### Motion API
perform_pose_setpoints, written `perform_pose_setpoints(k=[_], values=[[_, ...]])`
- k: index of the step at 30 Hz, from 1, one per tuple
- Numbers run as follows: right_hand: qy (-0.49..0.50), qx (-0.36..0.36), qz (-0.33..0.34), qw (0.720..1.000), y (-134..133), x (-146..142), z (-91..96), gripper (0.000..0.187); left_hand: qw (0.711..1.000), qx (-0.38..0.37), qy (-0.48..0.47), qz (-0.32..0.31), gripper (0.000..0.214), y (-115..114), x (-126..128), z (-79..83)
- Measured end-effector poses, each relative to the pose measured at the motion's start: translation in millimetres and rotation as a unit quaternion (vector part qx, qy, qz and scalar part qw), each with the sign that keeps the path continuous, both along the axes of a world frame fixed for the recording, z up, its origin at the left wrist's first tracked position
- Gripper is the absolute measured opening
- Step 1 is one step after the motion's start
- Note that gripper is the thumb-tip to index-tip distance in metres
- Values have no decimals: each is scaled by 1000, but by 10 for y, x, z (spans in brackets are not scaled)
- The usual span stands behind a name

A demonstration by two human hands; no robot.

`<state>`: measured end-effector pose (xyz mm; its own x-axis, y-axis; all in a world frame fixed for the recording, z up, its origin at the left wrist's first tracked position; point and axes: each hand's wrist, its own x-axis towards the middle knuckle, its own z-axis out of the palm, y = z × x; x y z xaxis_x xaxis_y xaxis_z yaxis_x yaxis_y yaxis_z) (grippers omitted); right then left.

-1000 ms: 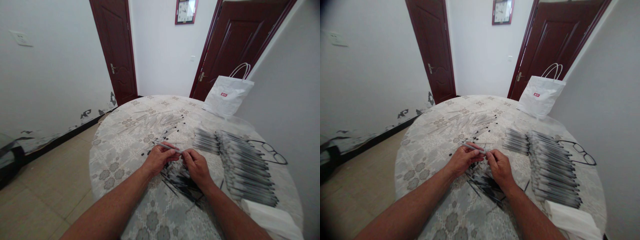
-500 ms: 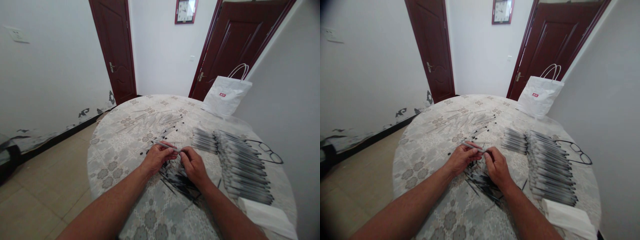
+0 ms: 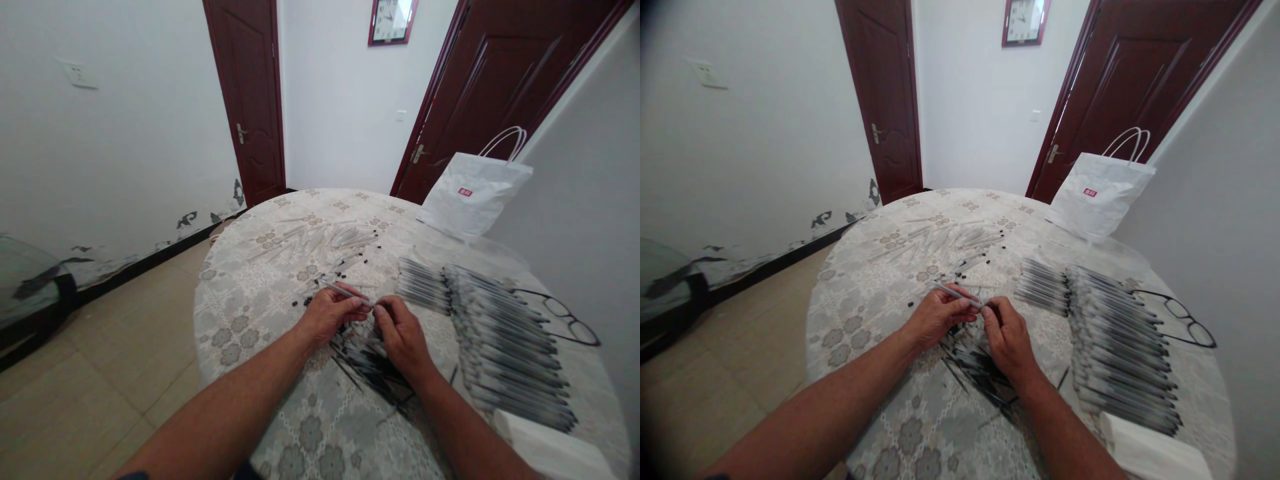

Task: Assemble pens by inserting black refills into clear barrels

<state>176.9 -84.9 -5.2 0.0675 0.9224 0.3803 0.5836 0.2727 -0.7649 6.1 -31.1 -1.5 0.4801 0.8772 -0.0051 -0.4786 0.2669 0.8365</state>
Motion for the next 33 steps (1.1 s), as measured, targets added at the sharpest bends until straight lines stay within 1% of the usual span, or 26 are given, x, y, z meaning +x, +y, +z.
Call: perform_pose_setpoints(k=[3, 5, 7, 9, 12, 15, 17, 20, 22, 23, 25, 28, 30, 33], values=[[-1, -18, 8, 1000, 7, 5, -22, 32, 1000, -6, -2, -4, 29, -7, 7, -5], [11, -25, 13, 1000, 2, 19, -30, 36, 1000, -6, -1, -7, 28, -7, 14, -10], [26, -19, 11, 999, -9, 33, -26, 30, 1000, -5, 2, -3, 27, -2, 17, -15], [33, 2, 4, 999, -17, 37, -13, 21, 1000, -4, 4, 8, 26, 6, 13, -16], [22, 25, 0, 999, -15, 20, 1, 20, 1000, 2, 5, 15, 26, 22, 1, -19], [6, 20, 4, 1000, -3, 2, 0, 16, 1000, 10, -1, 10, 25, 32, -2, -27], [-8, 17, 7, 1000, 4, 0, -4, 18, 1000, 11, -2, 4, 26, 33, 4, -33], [-22, 12, 18, 1000, 11, 16, -10, 28, 1000, 8, 7, -7, 26, 27, 14, -40], [-14, 9, 18, 1000, 12, 30, -9, 32, 1000, 3, 10, -6, 27, 25, 18, -43], [-7, 10, 16, 1000, 11, 37, -6, 32, 1000, -1, 9, -2, 28, 26, 19, -45], [2, 25, 8, 1000, 7, 46, 11, 25, 1000, -9, 6, 7, 29, 32, 19, -48], [-18, 51, 2, 999, 1, 45, 49, 15, 1000, -18, 4, 13, 30, 44, 18, -54], [-46, 60, 4, 997, 0, 41, 67, 13, 1000, -15, 4, 13, 30, 45, 18, -55], [-69, 58, 14, 996, 5, 35, 56, 17, 1000, -5, 2, 5, 29, 31, 23, -48]])
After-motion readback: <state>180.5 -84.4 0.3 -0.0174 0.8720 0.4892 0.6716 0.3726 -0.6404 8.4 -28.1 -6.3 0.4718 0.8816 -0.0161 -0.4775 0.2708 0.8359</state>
